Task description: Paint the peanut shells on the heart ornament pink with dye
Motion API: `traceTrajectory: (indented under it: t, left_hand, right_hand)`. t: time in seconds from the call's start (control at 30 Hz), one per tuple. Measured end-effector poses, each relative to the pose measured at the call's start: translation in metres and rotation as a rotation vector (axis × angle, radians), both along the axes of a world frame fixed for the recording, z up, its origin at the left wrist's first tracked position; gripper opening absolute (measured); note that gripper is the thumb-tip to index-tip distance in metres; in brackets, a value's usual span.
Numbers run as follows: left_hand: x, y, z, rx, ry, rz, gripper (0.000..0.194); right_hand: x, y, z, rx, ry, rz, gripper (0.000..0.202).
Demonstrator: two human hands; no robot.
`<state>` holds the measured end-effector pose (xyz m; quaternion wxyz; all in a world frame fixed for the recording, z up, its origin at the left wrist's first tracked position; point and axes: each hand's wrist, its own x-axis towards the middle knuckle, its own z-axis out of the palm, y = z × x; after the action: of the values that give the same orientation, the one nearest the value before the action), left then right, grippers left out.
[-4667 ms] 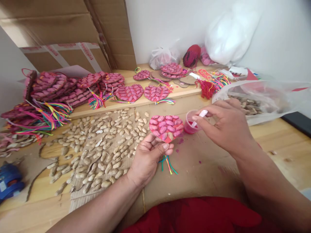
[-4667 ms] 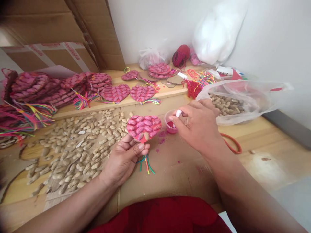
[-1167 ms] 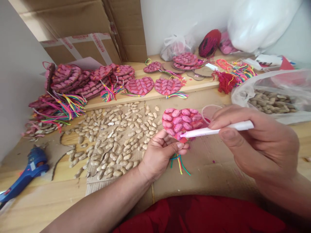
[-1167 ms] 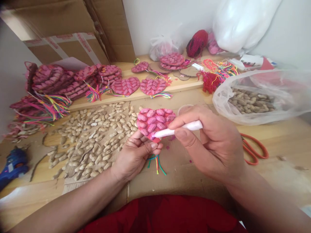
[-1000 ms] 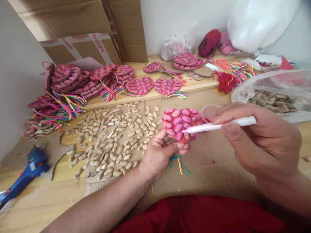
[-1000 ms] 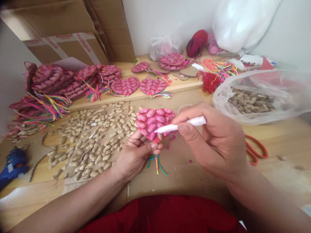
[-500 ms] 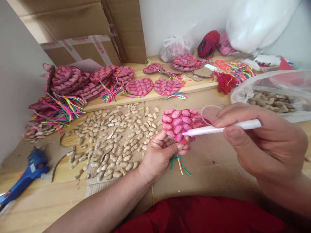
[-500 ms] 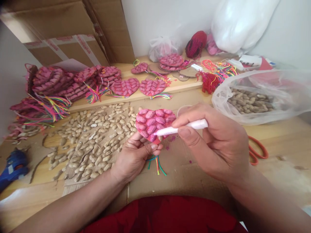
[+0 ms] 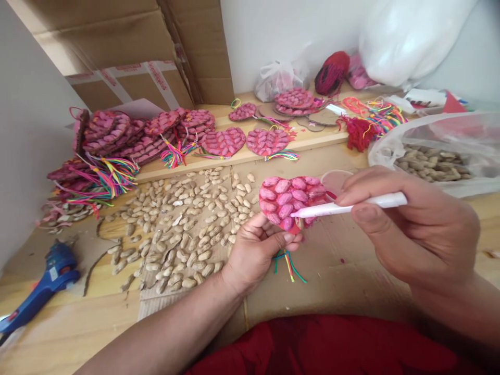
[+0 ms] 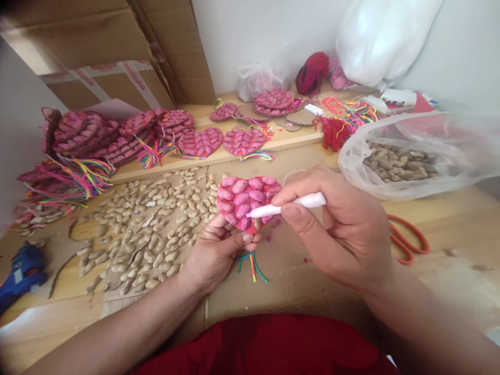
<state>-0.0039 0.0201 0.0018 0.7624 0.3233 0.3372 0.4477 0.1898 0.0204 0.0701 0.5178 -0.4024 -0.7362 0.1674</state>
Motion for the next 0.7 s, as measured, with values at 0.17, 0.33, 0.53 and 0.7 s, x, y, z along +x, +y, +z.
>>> traceTrajectory:
  t: [0.17, 0.33, 0.53, 0.7]
  left_hand:
    - [-0.0001, -0.0004, -0.0005, 0.015, 0.0, -0.004, 0.022]
    - [0.0011, 0.0003, 0.0027, 0.013, 0.046, 0.023, 0.029]
    - [0.0019, 0.0007, 0.0032, 0.011, 0.044, 0.045, 0.025]
    - [0.0013, 0.0002, -0.0018, 0.014, -0.003, 0.052, 0.028]
  right_hand:
    - [-0.0007, -0.0008, 0.0008, -0.011, 0.0, 0.001, 0.014]
    - [-0.0027, 0.0, 0.0, 0.037, -0.032, -0.036, 0.014]
    - [-0.0043, -0.0021, -0.0045, 0.112, -0.119, -0.116, 0.017]
    - [-0.0033, -0.003, -0.0016, 0.126, -0.159, -0.193, 0.011]
